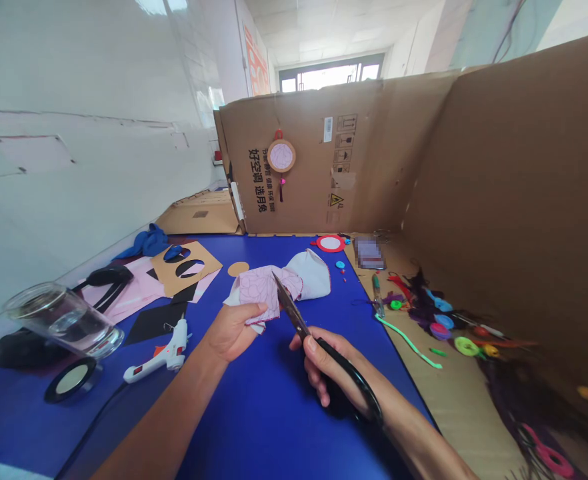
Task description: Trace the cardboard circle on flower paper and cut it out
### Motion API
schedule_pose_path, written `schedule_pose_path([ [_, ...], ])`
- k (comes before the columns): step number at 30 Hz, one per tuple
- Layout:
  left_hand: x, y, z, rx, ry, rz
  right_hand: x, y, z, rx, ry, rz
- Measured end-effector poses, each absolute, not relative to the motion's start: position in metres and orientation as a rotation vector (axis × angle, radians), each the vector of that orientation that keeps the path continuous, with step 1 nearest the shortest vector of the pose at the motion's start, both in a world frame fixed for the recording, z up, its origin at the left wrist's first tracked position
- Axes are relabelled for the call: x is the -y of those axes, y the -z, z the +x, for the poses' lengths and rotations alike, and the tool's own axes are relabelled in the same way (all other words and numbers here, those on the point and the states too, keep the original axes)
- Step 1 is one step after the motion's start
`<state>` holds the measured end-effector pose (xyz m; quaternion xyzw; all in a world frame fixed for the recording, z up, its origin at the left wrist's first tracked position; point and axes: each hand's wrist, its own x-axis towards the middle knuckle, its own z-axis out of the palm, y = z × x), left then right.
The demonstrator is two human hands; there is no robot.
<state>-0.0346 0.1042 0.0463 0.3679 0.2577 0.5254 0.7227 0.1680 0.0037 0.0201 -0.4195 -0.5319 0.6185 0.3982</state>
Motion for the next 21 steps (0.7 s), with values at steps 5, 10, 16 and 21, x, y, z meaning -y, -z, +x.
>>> schedule_pose_path([
  [5, -0.1026, -0.0495, -0.0360, -0.540, -1.126, 0.824, -0.0020, -0.0204, 0.1709, 1.309, -1.611, -1.016],
  [10, -0.1007, -0.0506, -0.0354, -0.536, -1.086, 0.837, -0.0013, -0.0224, 0.1707, 1.282, -1.624, -0.986],
  [16, -0.0999, -0.0492, -0.0355, -0.528, -1.063, 0.853, -0.0020, -0.0253, 0.1726, 1.301, -1.618, -0.985],
  [21, -0.0989, -0.0508, -0.0362, -0.530, -1.057, 0.867, -0.0033, -0.0237, 0.1748, 1.327, -1.590, -1.001],
])
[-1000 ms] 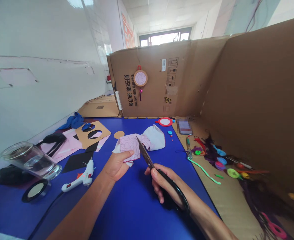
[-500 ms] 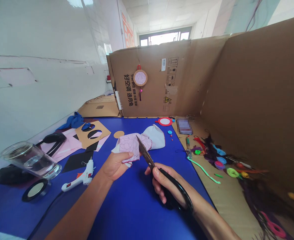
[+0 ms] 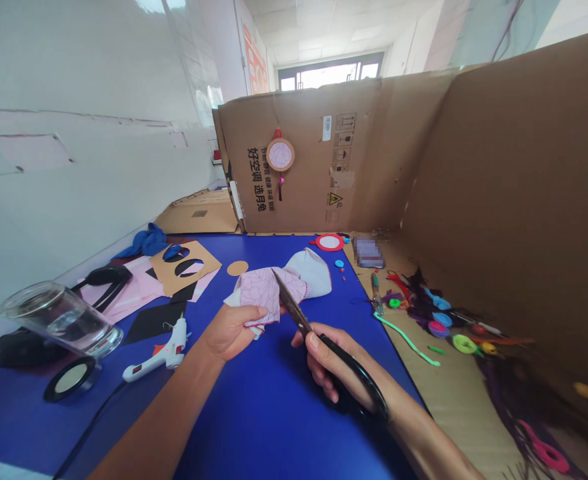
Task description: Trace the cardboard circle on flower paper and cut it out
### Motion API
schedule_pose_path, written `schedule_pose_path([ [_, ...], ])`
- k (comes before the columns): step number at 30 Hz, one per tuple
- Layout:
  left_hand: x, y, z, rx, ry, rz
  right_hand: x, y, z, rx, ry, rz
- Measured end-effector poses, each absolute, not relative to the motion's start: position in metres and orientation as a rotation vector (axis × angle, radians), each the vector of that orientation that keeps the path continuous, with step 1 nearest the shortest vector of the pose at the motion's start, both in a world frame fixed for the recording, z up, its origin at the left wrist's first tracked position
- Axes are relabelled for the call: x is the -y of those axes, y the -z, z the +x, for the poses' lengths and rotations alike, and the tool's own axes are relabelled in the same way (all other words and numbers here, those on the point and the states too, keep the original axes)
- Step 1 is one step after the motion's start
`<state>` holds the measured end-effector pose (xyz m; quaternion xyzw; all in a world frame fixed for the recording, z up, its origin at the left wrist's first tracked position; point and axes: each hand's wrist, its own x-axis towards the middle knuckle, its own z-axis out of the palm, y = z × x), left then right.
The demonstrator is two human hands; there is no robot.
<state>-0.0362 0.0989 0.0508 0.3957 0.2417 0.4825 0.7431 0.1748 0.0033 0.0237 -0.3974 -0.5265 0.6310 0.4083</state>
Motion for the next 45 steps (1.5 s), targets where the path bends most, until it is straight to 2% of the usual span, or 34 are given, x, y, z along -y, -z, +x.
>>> schedule_pose_path([
  [45, -0.1008, -0.0541, -0.0432, -0.530, -1.029, 0.907, -0.0008, -0.0215, 0.1728, 1.265, -1.553, -1.128],
])
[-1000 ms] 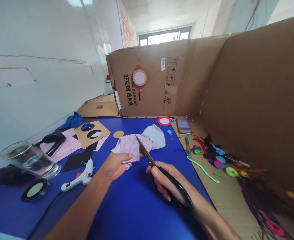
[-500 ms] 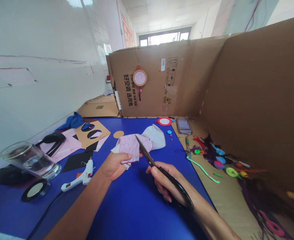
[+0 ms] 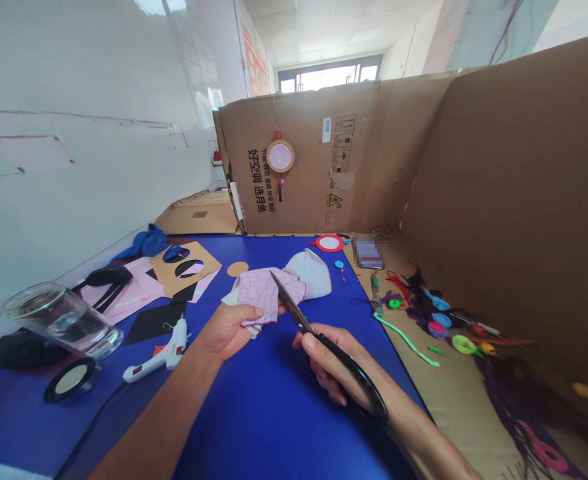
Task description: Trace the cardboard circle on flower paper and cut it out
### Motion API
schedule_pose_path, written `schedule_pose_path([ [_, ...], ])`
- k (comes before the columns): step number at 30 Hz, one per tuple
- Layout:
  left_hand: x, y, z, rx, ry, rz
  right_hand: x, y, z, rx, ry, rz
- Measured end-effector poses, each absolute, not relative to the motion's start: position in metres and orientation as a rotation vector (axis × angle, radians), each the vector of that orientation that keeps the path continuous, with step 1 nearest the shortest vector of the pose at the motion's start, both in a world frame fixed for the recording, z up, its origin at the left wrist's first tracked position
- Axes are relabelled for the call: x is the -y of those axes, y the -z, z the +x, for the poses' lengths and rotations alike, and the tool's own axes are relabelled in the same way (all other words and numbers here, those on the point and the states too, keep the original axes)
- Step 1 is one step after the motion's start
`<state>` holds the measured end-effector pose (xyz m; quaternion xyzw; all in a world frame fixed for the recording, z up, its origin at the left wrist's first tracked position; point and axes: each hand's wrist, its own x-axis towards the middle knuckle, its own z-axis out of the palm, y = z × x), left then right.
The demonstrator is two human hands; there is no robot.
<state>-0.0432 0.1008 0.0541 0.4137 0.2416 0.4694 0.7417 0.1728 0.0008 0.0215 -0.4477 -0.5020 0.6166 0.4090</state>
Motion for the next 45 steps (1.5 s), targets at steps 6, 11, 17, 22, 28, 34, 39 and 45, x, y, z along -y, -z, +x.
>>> schedule_pose_path([
  [6, -0.1009, -0.0538, -0.0452, -0.529, -1.023, 0.901, -0.0015, -0.0227, 0.1734, 1.301, -1.547, -1.111],
  [11, -0.1012, -0.0537, -0.0462, -0.539, -1.014, 0.901, -0.0033, -0.0236, 0.1737, 1.341, -1.549, -1.103],
  [17, -0.1018, -0.0555, -0.0462, -0.526, -0.995, 0.915, -0.0046, -0.0233, 0.1754, 1.389, -1.521, -1.119],
  [22, -0.1027, -0.0555, -0.0478, -0.540, -0.965, 0.933, -0.0046, -0.0258, 0.1752, 1.408, -1.503, -1.117],
  [28, -0.1038, -0.0552, -0.0500, -0.536, -0.942, 0.949, -0.0057, -0.0255, 0.1762, 1.417, -1.521, -1.130],
  [34, -0.1048, -0.0539, -0.0522, -0.561, -0.931, 0.935, -0.0031, -0.0251, 0.1743, 1.343, -1.551, -1.105],
  [39, -0.1068, -0.0516, -0.0527, -0.523, -0.930, 0.933, -0.0031, -0.0268, 0.1729, 1.320, -1.574, -1.126],
  [45, -0.1067, -0.0520, -0.0520, -0.517, -0.939, 0.908, 0.0003, -0.0239, 0.1739, 1.295, -1.535, -1.175],
])
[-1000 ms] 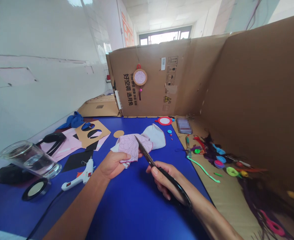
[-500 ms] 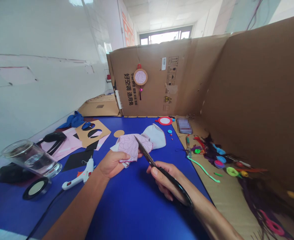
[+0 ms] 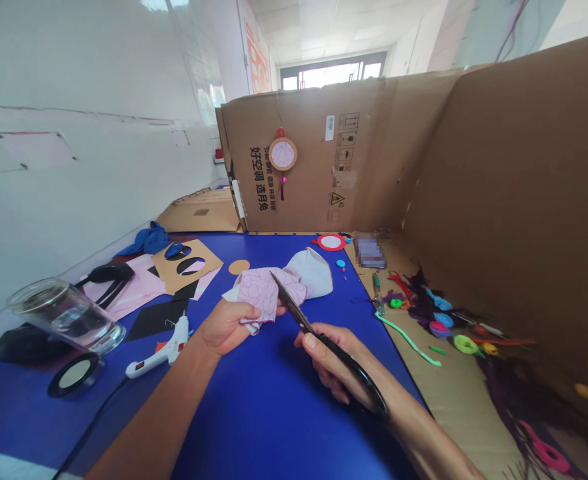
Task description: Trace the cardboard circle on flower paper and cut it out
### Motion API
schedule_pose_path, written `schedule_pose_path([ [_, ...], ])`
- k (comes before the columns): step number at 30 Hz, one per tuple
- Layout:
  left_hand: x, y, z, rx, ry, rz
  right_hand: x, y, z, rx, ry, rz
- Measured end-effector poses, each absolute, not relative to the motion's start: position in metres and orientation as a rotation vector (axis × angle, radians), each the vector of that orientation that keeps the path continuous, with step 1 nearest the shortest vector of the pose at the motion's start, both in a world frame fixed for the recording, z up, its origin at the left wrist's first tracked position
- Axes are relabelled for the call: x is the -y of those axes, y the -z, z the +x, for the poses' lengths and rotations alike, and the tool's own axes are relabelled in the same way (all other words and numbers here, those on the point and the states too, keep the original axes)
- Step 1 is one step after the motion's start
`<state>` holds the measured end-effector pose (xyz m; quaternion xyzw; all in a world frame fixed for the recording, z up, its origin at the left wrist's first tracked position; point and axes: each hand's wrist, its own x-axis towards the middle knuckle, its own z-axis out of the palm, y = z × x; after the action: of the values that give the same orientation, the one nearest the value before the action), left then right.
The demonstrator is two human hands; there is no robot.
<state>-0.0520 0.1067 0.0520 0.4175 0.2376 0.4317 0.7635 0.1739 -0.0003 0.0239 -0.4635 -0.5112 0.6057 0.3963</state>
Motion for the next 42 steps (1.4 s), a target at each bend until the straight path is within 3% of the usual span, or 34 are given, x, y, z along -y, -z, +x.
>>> schedule_pose_path([
  [16, -0.1088, -0.0475, -0.0436, -0.557, -1.110, 0.869, -0.0030, -0.0230, 0.1737, 1.399, -1.468, -1.215],
  [42, -0.1061, -0.0525, -0.0475, -0.524, -1.049, 0.891, -0.0021, -0.0315, 0.1715, 1.294, -1.659, -1.087],
])
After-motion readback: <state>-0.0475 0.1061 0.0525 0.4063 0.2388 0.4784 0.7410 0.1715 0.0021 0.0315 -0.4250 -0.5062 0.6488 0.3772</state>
